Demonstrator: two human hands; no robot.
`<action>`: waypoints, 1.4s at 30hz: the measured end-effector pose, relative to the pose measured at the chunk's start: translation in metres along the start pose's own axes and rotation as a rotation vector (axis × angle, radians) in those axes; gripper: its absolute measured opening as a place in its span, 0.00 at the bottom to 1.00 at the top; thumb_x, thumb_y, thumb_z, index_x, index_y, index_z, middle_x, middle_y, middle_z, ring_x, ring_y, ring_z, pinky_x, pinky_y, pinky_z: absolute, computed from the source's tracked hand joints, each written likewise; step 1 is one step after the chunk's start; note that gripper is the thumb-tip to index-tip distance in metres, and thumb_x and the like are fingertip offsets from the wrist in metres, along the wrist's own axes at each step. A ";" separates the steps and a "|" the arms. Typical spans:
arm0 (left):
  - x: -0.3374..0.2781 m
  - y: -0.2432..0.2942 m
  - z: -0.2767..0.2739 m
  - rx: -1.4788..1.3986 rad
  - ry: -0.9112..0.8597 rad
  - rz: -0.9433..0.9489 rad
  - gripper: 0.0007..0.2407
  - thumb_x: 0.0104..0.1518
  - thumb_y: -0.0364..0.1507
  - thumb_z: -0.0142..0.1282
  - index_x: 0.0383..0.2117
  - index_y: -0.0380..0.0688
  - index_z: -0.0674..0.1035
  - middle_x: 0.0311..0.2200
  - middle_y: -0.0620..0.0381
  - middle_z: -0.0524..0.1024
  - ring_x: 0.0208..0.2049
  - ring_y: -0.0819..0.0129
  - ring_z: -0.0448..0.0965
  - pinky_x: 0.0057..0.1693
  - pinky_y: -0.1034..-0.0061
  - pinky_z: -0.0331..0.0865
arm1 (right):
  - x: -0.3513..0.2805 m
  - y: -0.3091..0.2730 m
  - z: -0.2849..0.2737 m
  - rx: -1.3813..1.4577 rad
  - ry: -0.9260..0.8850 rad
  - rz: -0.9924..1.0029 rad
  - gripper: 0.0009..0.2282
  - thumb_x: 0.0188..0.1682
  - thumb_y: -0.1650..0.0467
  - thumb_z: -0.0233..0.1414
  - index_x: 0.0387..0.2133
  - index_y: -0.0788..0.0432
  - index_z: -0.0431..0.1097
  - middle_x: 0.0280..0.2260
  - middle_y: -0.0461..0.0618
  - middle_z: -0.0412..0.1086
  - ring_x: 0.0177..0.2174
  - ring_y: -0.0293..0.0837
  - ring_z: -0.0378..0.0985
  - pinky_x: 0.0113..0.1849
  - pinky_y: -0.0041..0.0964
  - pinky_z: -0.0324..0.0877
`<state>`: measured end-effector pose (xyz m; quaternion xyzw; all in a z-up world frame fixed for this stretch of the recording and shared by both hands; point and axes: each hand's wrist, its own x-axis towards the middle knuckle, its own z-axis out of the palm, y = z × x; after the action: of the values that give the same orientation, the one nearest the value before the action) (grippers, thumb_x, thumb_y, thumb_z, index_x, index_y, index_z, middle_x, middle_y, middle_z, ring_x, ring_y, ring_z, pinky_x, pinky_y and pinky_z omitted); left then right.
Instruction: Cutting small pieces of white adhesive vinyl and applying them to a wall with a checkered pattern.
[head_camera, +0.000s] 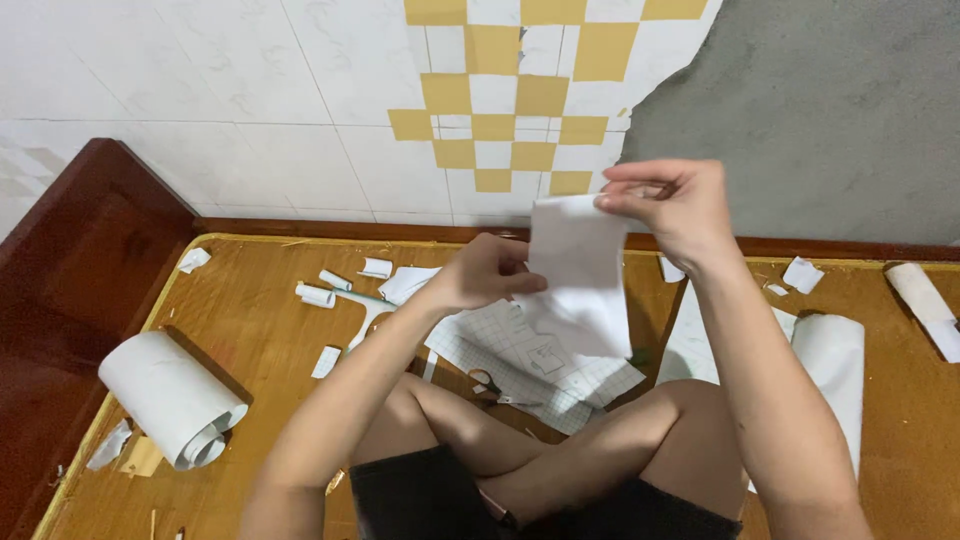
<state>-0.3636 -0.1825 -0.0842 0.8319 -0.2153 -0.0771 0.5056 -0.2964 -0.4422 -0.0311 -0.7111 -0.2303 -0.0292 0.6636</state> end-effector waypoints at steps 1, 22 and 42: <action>0.002 -0.010 0.003 -0.124 0.057 -0.017 0.07 0.55 0.32 0.64 0.35 0.45 0.83 0.17 0.58 0.78 0.20 0.74 0.78 0.32 0.79 0.75 | -0.004 -0.005 -0.002 -0.043 0.076 -0.032 0.16 0.37 0.81 0.68 0.39 0.65 0.77 0.30 0.56 0.76 0.30 0.35 0.77 0.34 0.27 0.80; -0.003 -0.117 0.068 -0.723 0.350 -0.244 0.04 0.65 0.27 0.51 0.36 0.43 0.79 0.26 0.62 0.70 0.25 0.76 0.66 0.34 0.81 0.63 | -0.064 -0.013 -0.094 0.050 0.359 -0.526 0.08 0.63 0.81 0.55 0.47 0.57 0.68 0.44 0.50 0.71 0.37 0.35 0.75 0.40 0.23 0.76; -0.015 -0.069 0.075 -0.211 0.437 0.121 0.29 0.61 0.53 0.29 0.49 0.44 0.77 0.49 0.48 0.77 0.52 0.57 0.73 0.56 0.61 0.67 | -0.049 0.058 0.004 0.211 0.143 -0.084 0.26 0.45 0.83 0.59 0.60 0.65 0.65 0.35 0.53 0.77 0.31 0.34 0.79 0.37 0.18 0.75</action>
<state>-0.3834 -0.2095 -0.1821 0.7570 -0.1412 0.1129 0.6279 -0.3199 -0.4532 -0.1020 -0.6233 -0.2139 -0.0834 0.7475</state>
